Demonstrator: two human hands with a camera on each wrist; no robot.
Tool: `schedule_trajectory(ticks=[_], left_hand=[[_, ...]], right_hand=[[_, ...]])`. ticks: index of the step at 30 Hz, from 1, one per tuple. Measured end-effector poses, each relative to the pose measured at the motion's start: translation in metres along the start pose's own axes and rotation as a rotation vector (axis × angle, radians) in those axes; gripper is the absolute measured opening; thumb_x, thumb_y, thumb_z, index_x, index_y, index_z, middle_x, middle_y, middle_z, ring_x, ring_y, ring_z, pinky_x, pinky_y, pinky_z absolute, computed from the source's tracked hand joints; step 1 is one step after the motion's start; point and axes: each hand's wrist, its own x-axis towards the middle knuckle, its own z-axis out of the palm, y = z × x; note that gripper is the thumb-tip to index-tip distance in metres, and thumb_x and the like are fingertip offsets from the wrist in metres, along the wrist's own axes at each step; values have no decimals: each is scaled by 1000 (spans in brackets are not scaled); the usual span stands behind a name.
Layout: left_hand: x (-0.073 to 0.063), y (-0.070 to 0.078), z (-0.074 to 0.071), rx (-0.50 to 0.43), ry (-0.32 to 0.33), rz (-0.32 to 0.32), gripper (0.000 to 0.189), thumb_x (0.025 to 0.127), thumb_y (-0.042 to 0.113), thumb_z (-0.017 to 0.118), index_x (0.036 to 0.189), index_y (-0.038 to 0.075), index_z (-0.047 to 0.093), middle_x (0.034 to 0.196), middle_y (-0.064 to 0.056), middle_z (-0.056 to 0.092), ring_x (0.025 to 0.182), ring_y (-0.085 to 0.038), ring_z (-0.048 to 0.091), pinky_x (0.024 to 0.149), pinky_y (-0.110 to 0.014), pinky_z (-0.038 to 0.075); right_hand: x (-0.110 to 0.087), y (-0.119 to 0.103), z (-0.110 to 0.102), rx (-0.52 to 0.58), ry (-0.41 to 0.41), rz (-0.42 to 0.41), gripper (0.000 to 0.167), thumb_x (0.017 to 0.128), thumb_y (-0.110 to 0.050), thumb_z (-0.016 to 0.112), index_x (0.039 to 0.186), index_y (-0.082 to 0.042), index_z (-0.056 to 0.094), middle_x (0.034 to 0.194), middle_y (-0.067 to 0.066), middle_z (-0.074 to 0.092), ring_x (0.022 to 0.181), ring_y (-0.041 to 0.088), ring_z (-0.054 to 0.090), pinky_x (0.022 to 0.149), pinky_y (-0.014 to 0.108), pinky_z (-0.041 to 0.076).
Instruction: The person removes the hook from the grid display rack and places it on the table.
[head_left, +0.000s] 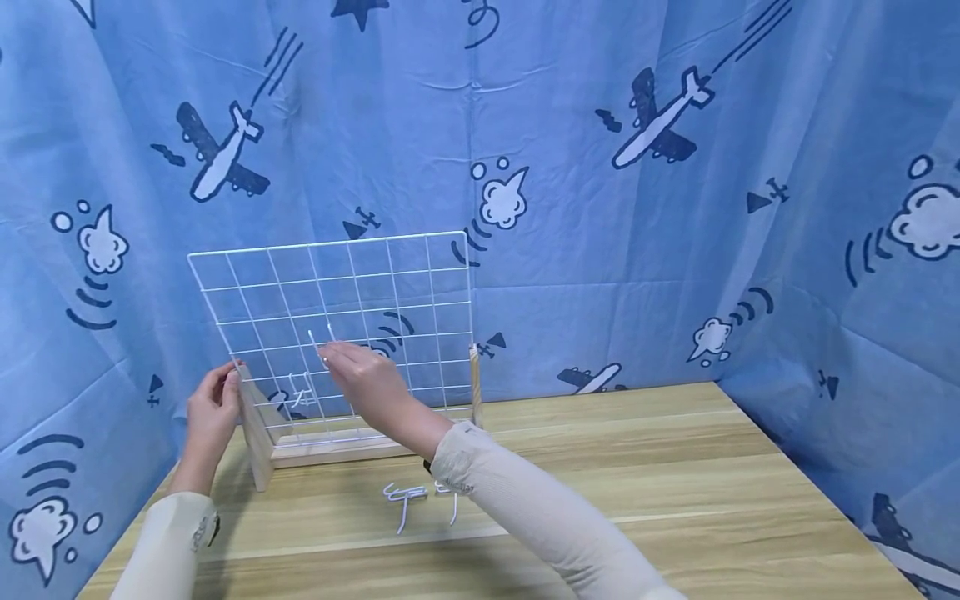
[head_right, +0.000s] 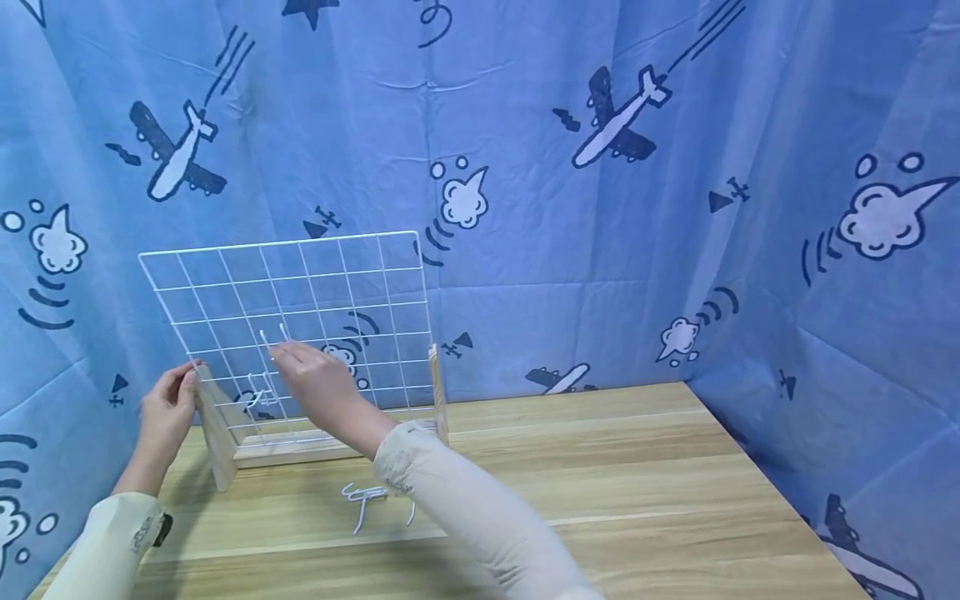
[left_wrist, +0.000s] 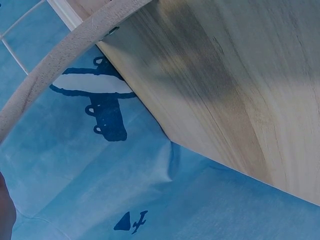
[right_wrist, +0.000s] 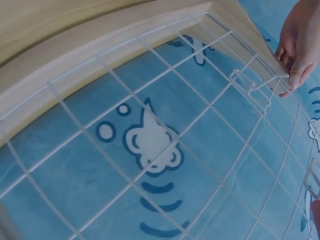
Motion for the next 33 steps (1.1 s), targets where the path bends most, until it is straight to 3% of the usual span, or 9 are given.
schedule_trajectory(ticks=[12, 20, 33], left_hand=[[0, 2, -1, -4, -8, -7, 44, 105, 25, 34, 138, -3, 45, 138, -21, 50, 126, -35, 46, 108, -32, 38], [-1, 2, 0, -10, -11, -10, 44, 105, 24, 34, 138, -4, 45, 138, -22, 49, 126, -36, 45, 108, -41, 38], [-1, 4, 0, -4, -23, -20, 46, 105, 27, 33, 139, -2, 43, 140, -21, 48, 128, -36, 44, 109, -40, 37]], right_hand=[[-16, 5, -12, 14, 25, -24, 18, 88, -4, 67, 106, -4, 71, 105, 8, 72, 101, 17, 67, 96, 17, 45], [-33, 11, -23, 55, -1, -21, 21, 87, -1, 68, 108, -3, 70, 108, 9, 71, 105, 18, 65, 98, 16, 43], [-59, 26, -48, 62, -30, -19, 23, 86, -1, 70, 109, -2, 70, 108, 10, 71, 104, 20, 66, 95, 19, 47]])
